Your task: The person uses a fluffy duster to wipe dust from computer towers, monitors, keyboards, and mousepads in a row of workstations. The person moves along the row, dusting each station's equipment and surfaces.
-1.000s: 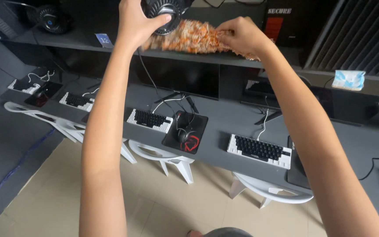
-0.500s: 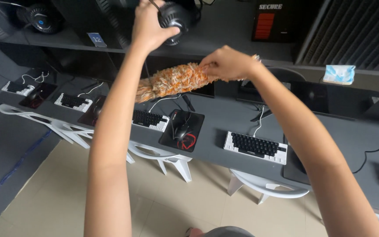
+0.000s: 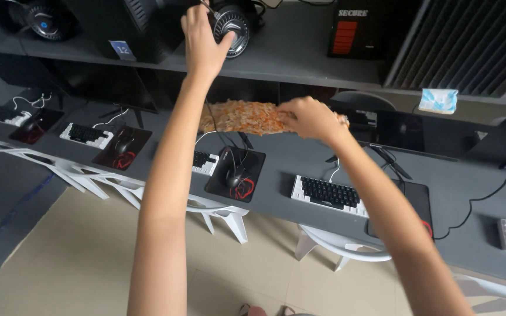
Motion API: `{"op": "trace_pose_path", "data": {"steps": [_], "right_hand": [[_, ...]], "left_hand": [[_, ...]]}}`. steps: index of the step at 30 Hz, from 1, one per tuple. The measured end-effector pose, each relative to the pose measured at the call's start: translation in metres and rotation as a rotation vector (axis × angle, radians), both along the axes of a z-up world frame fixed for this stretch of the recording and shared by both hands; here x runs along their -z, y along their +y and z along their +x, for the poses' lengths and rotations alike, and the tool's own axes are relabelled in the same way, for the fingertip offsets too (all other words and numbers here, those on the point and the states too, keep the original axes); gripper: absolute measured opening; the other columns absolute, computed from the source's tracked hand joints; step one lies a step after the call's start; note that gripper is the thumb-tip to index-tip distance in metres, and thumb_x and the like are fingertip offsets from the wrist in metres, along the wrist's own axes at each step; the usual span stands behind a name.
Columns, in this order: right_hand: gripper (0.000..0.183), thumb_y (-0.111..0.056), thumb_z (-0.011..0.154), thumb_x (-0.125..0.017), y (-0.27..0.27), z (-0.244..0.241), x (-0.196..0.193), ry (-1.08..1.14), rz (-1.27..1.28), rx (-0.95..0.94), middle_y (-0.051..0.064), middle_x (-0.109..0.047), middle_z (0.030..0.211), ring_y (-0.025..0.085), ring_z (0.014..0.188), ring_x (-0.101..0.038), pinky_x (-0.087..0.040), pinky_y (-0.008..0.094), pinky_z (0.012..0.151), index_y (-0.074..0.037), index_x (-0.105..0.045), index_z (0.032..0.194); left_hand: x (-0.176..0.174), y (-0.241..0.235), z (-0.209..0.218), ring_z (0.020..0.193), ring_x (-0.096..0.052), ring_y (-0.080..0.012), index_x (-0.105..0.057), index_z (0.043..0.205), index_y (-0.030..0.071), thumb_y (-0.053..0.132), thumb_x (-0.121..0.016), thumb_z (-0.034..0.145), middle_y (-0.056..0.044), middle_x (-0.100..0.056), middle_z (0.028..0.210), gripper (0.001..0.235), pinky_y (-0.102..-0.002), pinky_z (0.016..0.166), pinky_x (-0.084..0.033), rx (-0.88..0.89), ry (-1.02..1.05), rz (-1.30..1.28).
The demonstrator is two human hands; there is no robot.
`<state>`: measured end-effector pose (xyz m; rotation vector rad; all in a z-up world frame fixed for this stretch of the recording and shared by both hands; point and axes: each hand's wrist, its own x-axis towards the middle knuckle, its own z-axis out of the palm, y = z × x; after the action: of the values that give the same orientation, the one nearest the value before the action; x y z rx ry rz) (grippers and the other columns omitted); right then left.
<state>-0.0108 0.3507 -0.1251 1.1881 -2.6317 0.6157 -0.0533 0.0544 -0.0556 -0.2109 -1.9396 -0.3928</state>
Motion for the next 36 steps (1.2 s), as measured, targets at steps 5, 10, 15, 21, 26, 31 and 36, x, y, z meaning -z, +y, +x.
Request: {"op": "trace_pose_path", "data": {"steps": [5, 10, 15, 21, 26, 31, 36], "right_hand": [[0.028, -0.029, 0.098, -0.066, 0.001, 0.025, 0.042, 0.172, -0.124, 0.130, 0.016, -0.074, 0.101, 0.037, 0.086, -0.072, -0.058, 0.047, 0.074, -0.013, -0.074, 0.120], [0.043, -0.023, 0.095, -0.071, -0.009, 0.057, 0.110, -0.025, -0.407, 0.207, 0.022, -0.069, 0.108, 0.037, 0.085, -0.071, -0.058, 0.044, 0.072, -0.004, -0.063, 0.133], [0.064, -0.018, 0.094, -0.069, -0.046, 0.123, 0.209, -0.521, -0.722, 0.236, 0.012, -0.069, 0.100, 0.021, 0.085, -0.068, -0.056, 0.035, 0.074, -0.005, -0.044, 0.150], [0.043, -0.010, 0.096, -0.064, -0.111, 0.203, 0.302, -1.102, -1.306, 0.223, 0.009, -0.065, 0.106, 0.017, 0.090, -0.063, -0.053, 0.035, 0.074, -0.001, -0.052, 0.137], [0.033, -0.021, 0.099, -0.053, -0.169, 0.264, 0.322, -1.634, -1.534, 0.266, 0.010, -0.066, 0.105, 0.023, 0.091, -0.066, -0.057, 0.044, 0.078, -0.007, -0.055, 0.129], [0.034, -0.023, 0.103, -0.045, -0.217, 0.315, 0.293, -1.731, -1.552, 0.201, 0.007, -0.067, 0.121, 0.021, 0.108, -0.066, -0.053, 0.043, 0.097, -0.011, -0.055, 0.133], [0.030, -0.022, 0.104, -0.049, -0.256, 0.336, 0.328, -1.775, -1.601, 0.076, 0.010, -0.065, 0.121, 0.024, 0.111, -0.065, -0.051, 0.045, 0.101, -0.007, -0.056, 0.129]], "left_hand": [[0.033, 0.029, 0.081, 0.130, -0.046, -0.0408, -0.043, 0.147, 0.000, 0.008, -0.079, 0.091, -0.022, -0.047, 0.143, 0.068, -0.049, 0.113, -0.039, 0.075, 0.204, 0.051], [0.129, 0.049, 0.158, 0.107, -0.057, -0.0228, -0.059, 0.128, 0.007, 0.007, -0.070, 0.098, -0.008, -0.059, 0.125, 0.032, -0.034, 0.089, -0.050, 0.277, -0.062, 0.408], [0.290, 0.052, 0.203, 0.097, -0.064, -0.0149, -0.060, 0.130, 0.006, 0.013, -0.068, 0.098, -0.006, -0.066, 0.118, 0.034, -0.029, 0.082, -0.054, 0.451, -0.351, 0.730], [0.344, 0.038, 0.279, 0.104, -0.068, -0.0165, -0.060, 0.133, 0.006, 0.015, -0.067, 0.100, -0.008, -0.071, 0.120, 0.035, -0.030, 0.088, -0.055, 0.524, -0.551, 0.881], [0.332, -0.013, 0.336, 0.103, -0.069, -0.0159, -0.057, 0.135, 0.005, 0.017, -0.065, 0.099, -0.007, -0.069, 0.125, 0.038, -0.032, 0.088, -0.056, 0.548, -0.620, 0.870], [0.350, -0.059, 0.387, 0.099, -0.071, -0.0166, -0.061, 0.133, 0.005, 0.018, -0.063, 0.103, -0.008, -0.074, 0.115, 0.032, -0.032, 0.086, -0.059, 0.543, -0.673, 1.056], [0.347, -0.098, 0.433, 0.096, -0.071, -0.0158, -0.061, 0.132, 0.006, 0.018, -0.062, 0.103, -0.008, -0.074, 0.114, 0.031, -0.032, 0.082, -0.059, 0.490, -0.705, 1.119]]}}
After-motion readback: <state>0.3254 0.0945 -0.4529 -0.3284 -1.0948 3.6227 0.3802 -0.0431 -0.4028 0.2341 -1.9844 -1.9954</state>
